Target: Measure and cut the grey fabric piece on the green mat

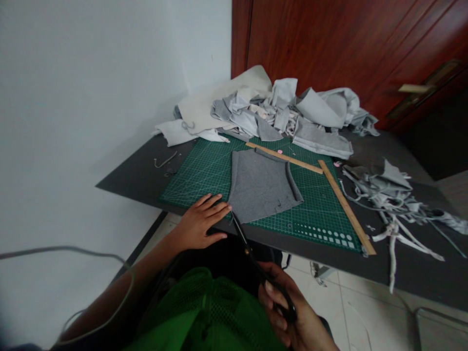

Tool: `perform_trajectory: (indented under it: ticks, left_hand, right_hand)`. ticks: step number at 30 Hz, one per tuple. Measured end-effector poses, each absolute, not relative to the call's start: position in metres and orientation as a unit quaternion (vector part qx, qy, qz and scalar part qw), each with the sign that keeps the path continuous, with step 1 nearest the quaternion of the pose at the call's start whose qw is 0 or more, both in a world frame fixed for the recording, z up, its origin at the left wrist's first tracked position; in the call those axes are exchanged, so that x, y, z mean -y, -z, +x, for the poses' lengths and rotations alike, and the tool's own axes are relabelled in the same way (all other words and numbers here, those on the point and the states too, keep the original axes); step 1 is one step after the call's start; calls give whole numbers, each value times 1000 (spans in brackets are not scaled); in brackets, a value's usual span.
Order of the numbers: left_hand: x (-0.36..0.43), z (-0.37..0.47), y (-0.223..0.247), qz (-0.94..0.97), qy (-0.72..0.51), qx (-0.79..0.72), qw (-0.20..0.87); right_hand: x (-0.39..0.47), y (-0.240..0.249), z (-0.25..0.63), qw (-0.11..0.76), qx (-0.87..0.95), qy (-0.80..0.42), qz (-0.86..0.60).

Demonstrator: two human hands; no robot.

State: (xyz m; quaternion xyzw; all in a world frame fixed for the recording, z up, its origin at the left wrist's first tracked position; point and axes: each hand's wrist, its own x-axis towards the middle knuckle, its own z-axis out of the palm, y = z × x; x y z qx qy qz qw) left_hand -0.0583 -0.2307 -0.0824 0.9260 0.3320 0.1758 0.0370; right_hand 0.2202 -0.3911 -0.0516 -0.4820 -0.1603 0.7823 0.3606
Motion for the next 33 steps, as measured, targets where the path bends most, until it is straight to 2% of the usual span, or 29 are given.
perform_trajectory:
  ticks: [22, 33]
  left_hand:
    - [229, -62, 78, 934, -177, -307, 48]
    - [229, -62, 77, 936, -170, -304, 49]
  right_hand:
    - [385, 49, 221, 339, 193, -782, -487]
    - [391, 47, 217, 327, 231, -735, -547]
